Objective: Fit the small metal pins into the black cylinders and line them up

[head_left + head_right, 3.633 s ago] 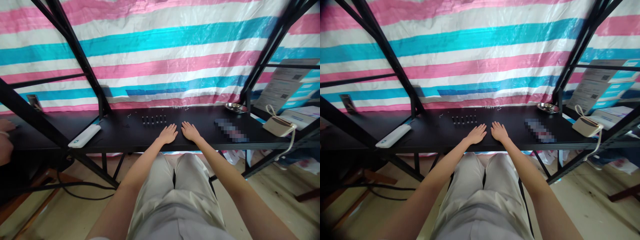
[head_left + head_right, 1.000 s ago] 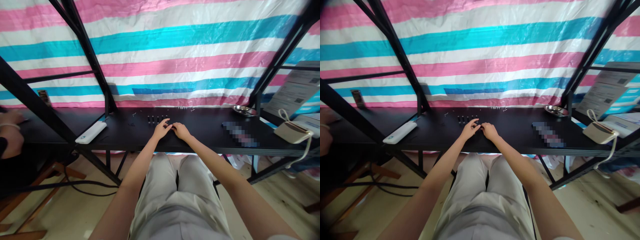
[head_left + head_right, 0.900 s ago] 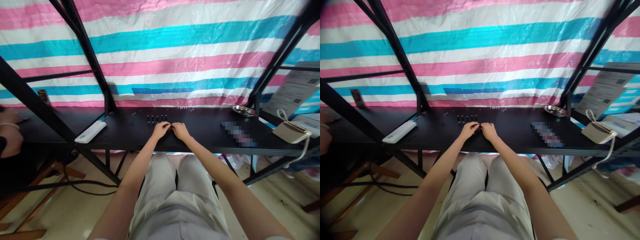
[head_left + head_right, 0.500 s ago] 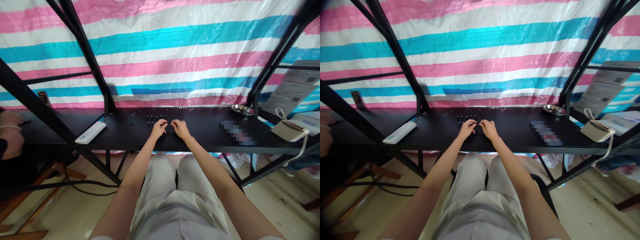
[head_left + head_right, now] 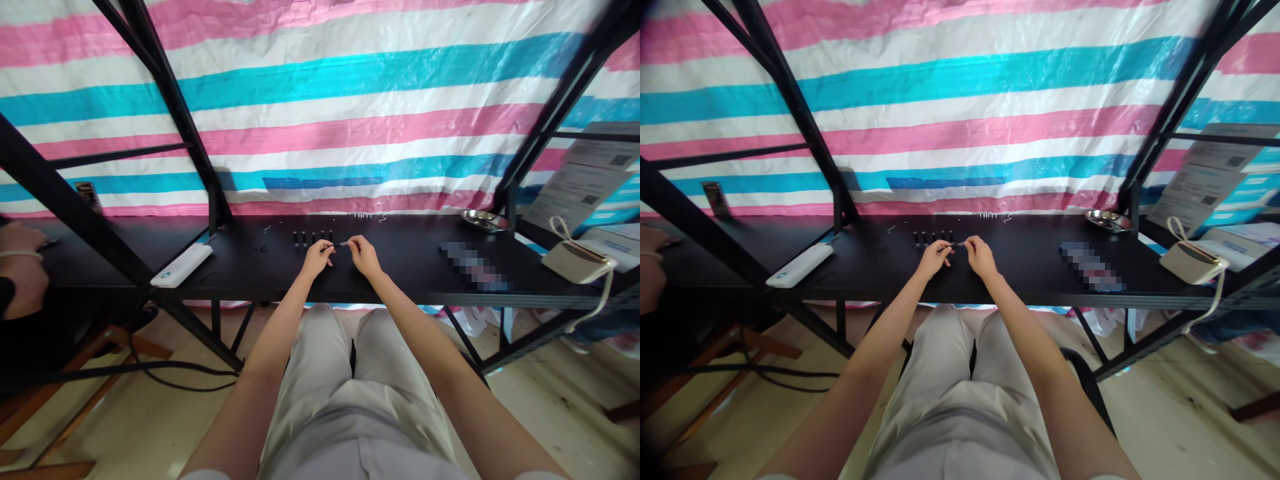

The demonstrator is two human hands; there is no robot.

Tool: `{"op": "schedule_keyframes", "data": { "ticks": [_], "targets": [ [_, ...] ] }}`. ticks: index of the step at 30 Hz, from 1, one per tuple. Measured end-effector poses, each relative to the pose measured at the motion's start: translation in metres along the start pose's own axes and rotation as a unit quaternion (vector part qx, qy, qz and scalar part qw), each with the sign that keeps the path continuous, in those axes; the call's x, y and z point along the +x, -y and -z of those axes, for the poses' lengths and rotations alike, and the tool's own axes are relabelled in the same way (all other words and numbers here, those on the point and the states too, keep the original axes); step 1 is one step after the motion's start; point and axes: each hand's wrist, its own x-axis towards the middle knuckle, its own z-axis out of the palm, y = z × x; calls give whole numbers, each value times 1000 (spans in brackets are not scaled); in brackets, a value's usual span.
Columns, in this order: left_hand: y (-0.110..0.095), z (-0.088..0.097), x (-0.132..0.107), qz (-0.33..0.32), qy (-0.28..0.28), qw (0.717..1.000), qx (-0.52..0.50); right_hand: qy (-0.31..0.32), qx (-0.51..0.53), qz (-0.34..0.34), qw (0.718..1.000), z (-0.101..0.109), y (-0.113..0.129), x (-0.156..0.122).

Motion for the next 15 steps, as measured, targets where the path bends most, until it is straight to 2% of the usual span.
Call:
{"op": "schedule_keyframes", "data": {
  "ticks": [6, 11, 15],
  "targets": [
    [4, -1, 0, 14, -9, 1000, 14, -71, 8, -47, 996, 4, 1, 1],
    [3, 0, -1, 8, 28, 1000, 1, 15, 68, -10, 997, -1, -2, 1],
    [-2, 2, -4, 5, 40, 999, -22, 86, 85, -12, 993, -5, -7, 0]
  ]
}}
